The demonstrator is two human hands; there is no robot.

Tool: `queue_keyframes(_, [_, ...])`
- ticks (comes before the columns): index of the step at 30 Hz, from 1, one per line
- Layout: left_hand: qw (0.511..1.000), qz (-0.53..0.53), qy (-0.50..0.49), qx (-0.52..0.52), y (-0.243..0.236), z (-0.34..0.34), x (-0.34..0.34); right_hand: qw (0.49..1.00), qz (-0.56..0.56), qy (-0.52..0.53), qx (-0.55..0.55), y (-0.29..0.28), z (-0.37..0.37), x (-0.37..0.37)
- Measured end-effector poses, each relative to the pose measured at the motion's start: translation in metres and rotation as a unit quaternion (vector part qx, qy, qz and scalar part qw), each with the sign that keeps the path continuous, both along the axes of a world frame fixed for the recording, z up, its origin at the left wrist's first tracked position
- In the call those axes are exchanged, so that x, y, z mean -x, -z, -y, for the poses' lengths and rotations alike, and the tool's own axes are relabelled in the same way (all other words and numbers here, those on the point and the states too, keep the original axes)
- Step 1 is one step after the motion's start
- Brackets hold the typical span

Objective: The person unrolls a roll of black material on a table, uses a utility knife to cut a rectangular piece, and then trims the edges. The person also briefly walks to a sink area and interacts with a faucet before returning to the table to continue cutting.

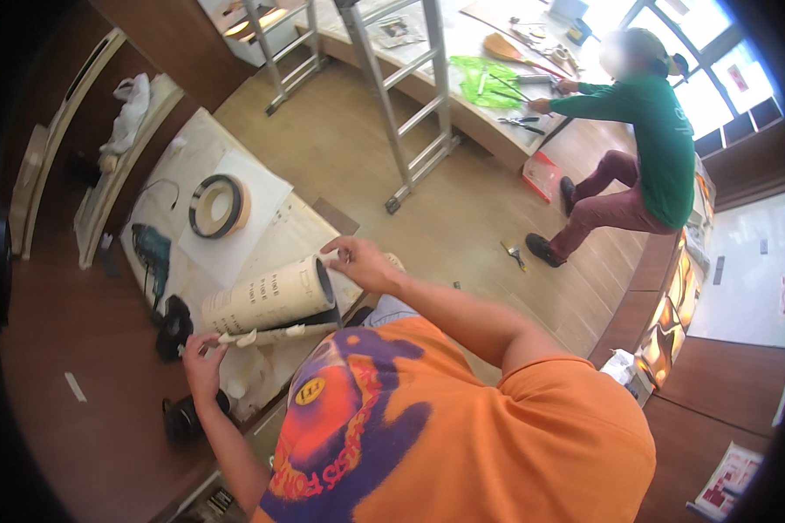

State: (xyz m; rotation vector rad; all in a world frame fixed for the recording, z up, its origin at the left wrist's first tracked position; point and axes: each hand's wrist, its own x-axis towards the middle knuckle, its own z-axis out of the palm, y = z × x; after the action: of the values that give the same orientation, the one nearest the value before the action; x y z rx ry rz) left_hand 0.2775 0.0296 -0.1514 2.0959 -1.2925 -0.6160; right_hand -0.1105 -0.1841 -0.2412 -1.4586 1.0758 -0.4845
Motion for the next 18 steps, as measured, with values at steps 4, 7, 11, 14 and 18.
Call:
queue_keyframes(4, [1.0,-0.023,0.007,0.02,0.018,0.001,0.005,0.992,0.057,0.004,0.116,-0.016,-0.007,-0.004])
queue_keyframes(7, [1.0,-0.019,-0.008,0.016,0.031,-0.02,-0.012,0.996,0.02,-0.047,0.072,-0.026,-0.006,-0.014])
queue_keyframes(11, [0.995,0.048,-0.006,0.082,0.023,-0.007,-0.002,0.987,0.052,-0.093,0.122,-0.039,-0.004,-0.032])
queue_keyframes(14, [0.996,0.046,-0.036,0.063,0.018,-0.007,0.004,0.968,0.064,-0.148,0.193,-0.054,-0.007,-0.067])
queue_keyframes(18, [0.995,0.035,-0.079,0.058,0.021,-0.005,0.011,0.959,0.033,-0.253,0.126,-0.1,-0.01,-0.118])
